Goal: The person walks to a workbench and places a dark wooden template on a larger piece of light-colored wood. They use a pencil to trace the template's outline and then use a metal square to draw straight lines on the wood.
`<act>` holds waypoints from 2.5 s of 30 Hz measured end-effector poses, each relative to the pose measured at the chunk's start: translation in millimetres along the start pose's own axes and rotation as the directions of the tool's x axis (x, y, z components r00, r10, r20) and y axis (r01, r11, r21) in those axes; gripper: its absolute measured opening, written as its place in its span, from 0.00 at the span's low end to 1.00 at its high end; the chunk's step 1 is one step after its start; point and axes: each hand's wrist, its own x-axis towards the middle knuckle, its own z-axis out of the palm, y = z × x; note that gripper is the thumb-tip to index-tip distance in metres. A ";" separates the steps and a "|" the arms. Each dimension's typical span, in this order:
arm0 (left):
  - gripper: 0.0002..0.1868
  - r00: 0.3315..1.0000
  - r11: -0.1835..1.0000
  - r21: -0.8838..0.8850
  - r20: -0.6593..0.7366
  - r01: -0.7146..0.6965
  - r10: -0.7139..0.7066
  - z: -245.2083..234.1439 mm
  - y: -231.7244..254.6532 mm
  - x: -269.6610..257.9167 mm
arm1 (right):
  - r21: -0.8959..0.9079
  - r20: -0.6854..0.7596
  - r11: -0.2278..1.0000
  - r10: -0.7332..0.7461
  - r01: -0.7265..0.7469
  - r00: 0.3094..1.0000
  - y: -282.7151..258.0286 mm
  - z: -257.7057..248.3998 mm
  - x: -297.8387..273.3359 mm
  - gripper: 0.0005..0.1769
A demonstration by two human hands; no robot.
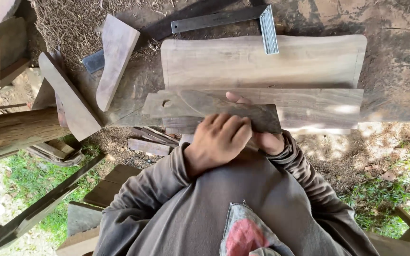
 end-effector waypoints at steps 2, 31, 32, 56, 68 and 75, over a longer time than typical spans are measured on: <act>0.13 0.993 0.998 -0.054 0.115 -0.026 0.032 36.8 -14.6 -20.4 | 0.682 -0.204 0.720 0.020 0.128 0.979 13.6 -1.4 -19.5 0.31; 0.58 0.562 0.596 0.172 0.210 0.784 -0.800 29.1 -92.2 -137.4 | -0.394 -0.603 0.537 0.462 -0.746 0.650 69.2 -14.1 -111.7 0.32; 0.58 0.557 0.591 0.193 0.206 0.783 -0.805 29.9 -90.2 -146.6 | -0.381 -0.598 0.553 0.463 -0.741 0.654 73.7 -15.7 -117.7 0.32; 0.15 0.433 0.409 -0.301 0.013 0.861 -0.901 21.0 -100.5 -171.7 | -0.588 -0.305 0.574 0.495 -0.569 0.814 114.7 -42.0 -110.0 0.36; 0.25 0.730 0.731 0.033 0.048 0.681 -0.682 15.2 -84.7 -187.5 | -0.580 -0.508 0.606 0.252 -0.544 0.824 70.7 -21.3 -115.4 0.37; 0.36 0.505 0.487 -0.216 0.034 0.846 -0.862 31.2 -91.0 -198.2 | -0.587 -0.567 0.575 0.210 -0.570 0.796 90.2 -15.8 -122.0 0.34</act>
